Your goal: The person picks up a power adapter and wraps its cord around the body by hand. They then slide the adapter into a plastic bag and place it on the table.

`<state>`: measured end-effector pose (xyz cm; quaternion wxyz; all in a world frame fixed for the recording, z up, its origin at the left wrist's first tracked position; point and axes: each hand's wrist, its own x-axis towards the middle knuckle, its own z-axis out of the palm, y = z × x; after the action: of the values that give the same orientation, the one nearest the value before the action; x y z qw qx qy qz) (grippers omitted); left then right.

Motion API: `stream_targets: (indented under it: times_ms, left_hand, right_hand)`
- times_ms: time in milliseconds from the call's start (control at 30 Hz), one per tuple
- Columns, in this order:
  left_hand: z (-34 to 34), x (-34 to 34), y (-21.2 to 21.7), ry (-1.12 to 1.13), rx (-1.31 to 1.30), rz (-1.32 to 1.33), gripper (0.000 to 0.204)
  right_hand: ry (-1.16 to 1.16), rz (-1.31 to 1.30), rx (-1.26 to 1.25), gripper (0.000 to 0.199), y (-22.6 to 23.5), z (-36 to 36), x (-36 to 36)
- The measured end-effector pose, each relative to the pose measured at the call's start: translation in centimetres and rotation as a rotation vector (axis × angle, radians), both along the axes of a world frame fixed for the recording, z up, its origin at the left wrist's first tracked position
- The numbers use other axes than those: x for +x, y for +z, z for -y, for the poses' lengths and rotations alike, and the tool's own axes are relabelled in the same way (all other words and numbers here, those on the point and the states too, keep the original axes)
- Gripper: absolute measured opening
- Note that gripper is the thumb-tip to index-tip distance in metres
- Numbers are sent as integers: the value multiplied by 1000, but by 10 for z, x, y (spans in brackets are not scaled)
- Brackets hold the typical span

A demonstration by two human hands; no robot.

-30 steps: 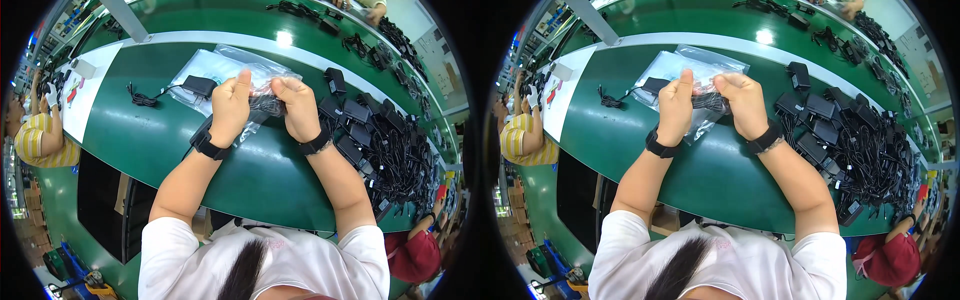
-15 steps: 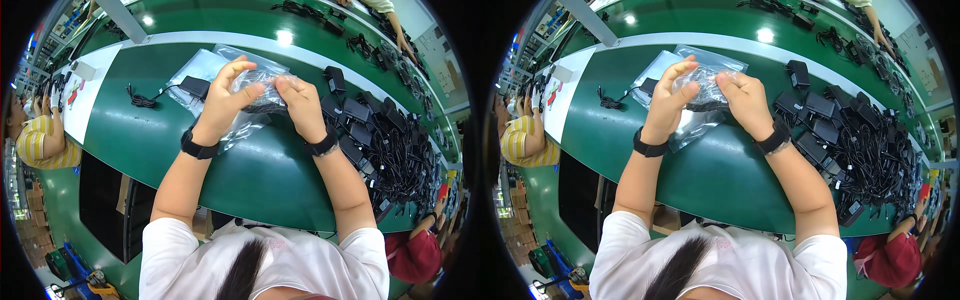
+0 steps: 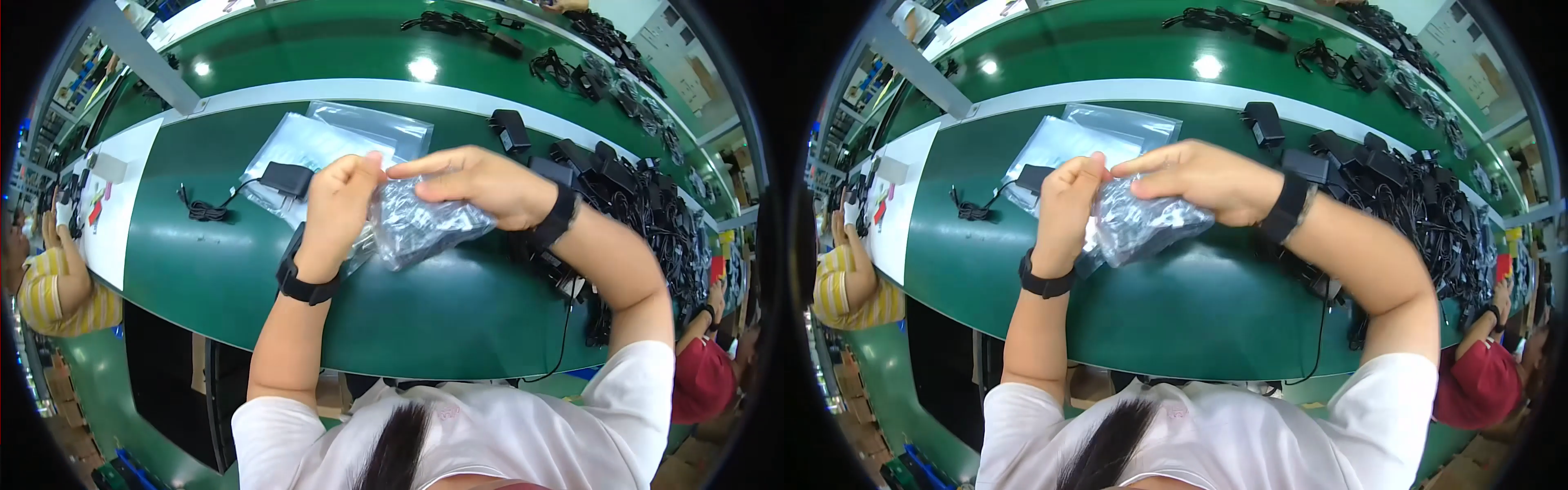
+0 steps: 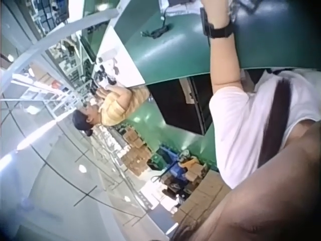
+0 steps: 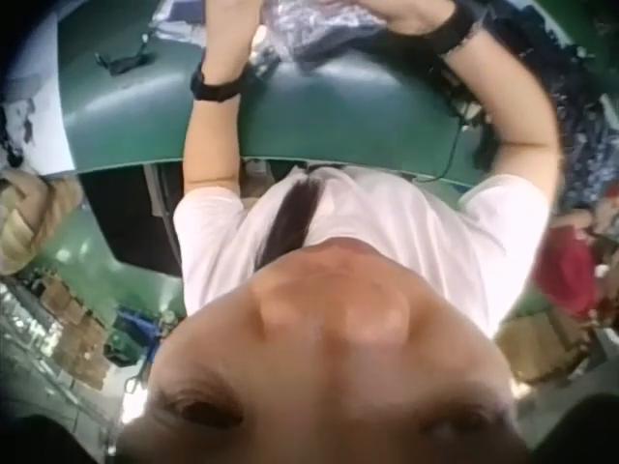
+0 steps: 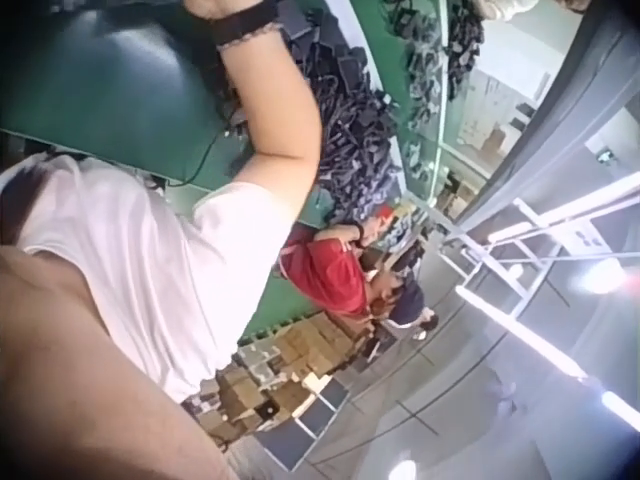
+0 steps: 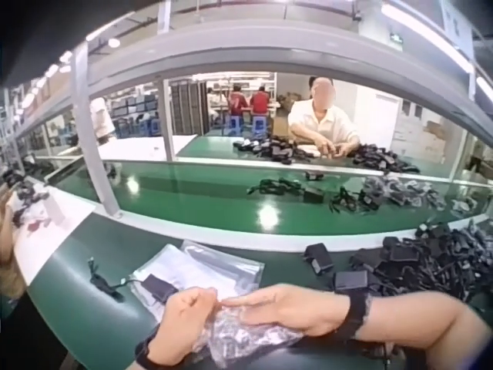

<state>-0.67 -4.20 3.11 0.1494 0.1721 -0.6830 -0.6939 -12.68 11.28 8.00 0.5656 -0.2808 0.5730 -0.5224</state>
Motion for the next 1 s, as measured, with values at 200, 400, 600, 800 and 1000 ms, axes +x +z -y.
stream_targets:
  times_ms: [200,400,600,800,1000]
  left_hand:
    - [25,-10,-25,408,-666,-108,24]
    - [5,-3,-27,47,-1097,62,25]
    - [8,10,-14,35,-1107,89,27]
    - [-5,1,-8,85,-1101,-24,25]
    - [-3,6,-5,158,-1158,-25,20]
  right_hand:
    - [-316,-1756,-30,37,-23,33,-189]
    - [-190,-2011,836,28,-95,50,-278]
    - [-305,-1678,449,47,-72,78,-322]
    - [-569,-1971,1147,53,-118,-31,-442]
    - [-591,-1591,728,54,-143,-24,-412]
